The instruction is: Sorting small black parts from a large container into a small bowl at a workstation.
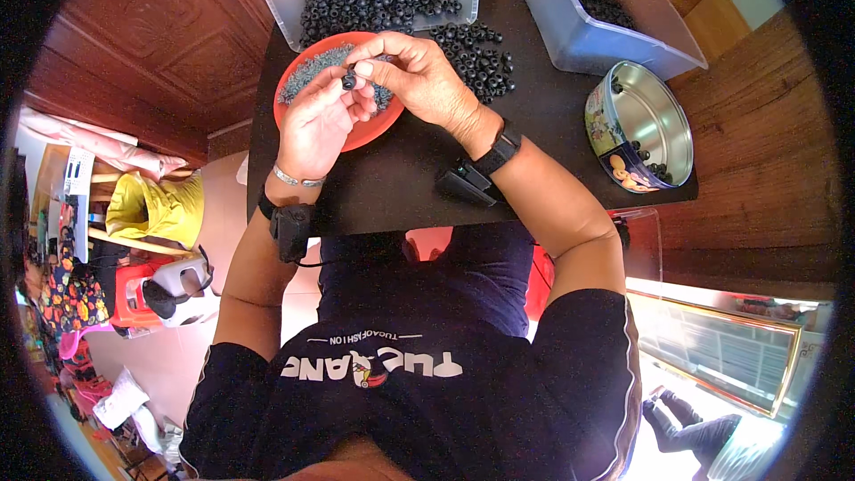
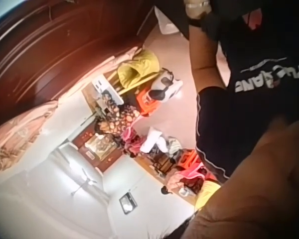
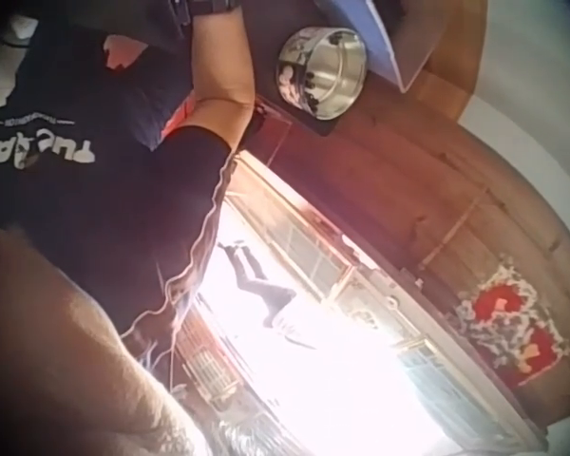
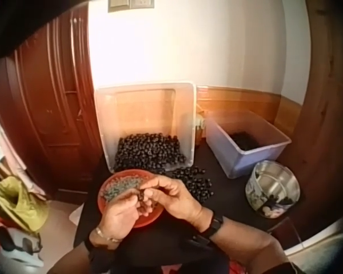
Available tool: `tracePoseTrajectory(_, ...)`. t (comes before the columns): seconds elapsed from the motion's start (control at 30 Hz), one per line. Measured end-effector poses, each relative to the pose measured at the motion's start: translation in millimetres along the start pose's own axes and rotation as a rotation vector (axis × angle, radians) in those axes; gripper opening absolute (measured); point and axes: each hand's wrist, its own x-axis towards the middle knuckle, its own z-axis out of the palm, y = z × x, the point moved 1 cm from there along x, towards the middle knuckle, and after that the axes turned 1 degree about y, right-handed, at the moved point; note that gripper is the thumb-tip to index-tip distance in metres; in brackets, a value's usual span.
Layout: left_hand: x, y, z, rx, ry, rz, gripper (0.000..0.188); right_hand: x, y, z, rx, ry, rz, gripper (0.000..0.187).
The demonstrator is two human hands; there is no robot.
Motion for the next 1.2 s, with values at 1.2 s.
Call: tracePoseTrajectory(1.2, 0, -2, 3, -0.041, 0.001, -0.025, 0.017, -1, -13, 2, -0.661, 0.008, -0.434, 0.015)
